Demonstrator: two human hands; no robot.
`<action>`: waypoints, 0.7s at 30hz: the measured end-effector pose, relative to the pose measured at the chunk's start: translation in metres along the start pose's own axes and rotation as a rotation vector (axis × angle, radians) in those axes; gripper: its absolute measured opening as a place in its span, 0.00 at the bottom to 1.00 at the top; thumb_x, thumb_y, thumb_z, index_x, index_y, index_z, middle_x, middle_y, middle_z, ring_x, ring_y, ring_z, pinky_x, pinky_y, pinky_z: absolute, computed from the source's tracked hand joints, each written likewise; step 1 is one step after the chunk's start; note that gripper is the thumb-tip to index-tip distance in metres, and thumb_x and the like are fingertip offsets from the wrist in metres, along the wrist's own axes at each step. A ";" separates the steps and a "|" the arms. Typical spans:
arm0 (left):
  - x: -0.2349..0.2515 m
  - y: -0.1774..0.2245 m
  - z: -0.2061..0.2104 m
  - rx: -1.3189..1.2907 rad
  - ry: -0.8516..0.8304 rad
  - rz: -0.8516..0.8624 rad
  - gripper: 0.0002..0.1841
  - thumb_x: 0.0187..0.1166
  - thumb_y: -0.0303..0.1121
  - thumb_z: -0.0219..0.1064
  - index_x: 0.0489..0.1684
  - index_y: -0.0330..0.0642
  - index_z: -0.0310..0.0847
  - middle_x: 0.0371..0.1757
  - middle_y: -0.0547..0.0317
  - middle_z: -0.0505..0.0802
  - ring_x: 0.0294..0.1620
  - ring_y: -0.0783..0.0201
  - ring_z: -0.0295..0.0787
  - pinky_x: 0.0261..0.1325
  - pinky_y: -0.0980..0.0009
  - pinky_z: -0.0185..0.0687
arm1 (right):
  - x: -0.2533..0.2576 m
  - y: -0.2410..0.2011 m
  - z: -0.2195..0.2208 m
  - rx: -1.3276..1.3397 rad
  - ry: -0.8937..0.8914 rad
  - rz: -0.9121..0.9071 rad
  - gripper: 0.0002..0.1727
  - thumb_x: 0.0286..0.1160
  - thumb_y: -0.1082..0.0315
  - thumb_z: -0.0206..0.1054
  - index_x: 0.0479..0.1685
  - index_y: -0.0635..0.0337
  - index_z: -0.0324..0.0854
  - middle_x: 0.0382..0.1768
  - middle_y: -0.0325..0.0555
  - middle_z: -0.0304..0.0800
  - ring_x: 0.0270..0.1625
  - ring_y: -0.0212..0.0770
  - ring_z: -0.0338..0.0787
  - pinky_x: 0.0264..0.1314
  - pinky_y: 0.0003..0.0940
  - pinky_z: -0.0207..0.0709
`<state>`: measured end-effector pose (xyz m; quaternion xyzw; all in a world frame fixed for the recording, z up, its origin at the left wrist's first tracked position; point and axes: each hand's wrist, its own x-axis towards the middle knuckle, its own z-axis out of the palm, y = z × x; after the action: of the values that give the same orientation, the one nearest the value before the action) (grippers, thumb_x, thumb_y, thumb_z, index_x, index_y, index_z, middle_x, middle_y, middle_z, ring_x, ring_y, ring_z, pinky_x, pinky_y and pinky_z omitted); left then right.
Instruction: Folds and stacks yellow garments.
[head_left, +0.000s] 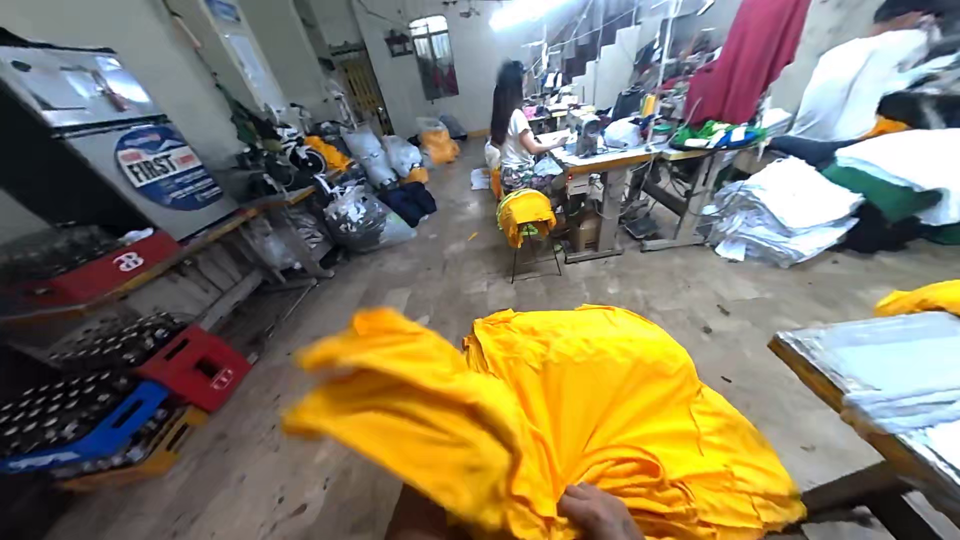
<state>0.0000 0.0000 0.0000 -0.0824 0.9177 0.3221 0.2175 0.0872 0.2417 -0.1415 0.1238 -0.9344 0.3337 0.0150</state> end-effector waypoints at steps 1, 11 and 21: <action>0.038 0.008 0.015 0.029 0.028 -0.007 0.22 0.91 0.27 0.53 0.80 0.22 0.66 0.80 0.36 0.78 0.84 0.53 0.71 0.86 0.64 0.61 | -0.001 0.004 0.000 0.005 -0.031 -0.001 0.10 0.66 0.72 0.70 0.45 0.62 0.91 0.48 0.56 0.94 0.53 0.60 0.93 0.54 0.61 0.83; 0.134 0.082 0.094 0.745 -0.067 0.589 0.17 0.86 0.39 0.60 0.52 0.34 0.89 0.59 0.37 0.92 0.67 0.37 0.86 0.73 0.37 0.74 | -0.003 0.010 0.015 -0.073 -0.021 -0.060 0.07 0.68 0.72 0.69 0.39 0.57 0.93 0.41 0.54 0.96 0.51 0.59 0.95 0.52 0.64 0.86; 0.106 0.090 0.145 0.745 -0.438 0.848 0.31 0.88 0.58 0.53 0.77 0.44 0.78 0.71 0.41 0.87 0.76 0.41 0.80 0.80 0.32 0.61 | -0.003 0.015 0.035 -0.166 -0.008 -0.111 0.06 0.68 0.70 0.69 0.38 0.53 0.92 0.36 0.51 0.95 0.46 0.57 0.96 0.43 0.60 0.88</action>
<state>-0.0705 0.1598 -0.0987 0.4403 0.8555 0.0472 0.2684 0.0883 0.2317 -0.1779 0.1749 -0.9506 0.2535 0.0400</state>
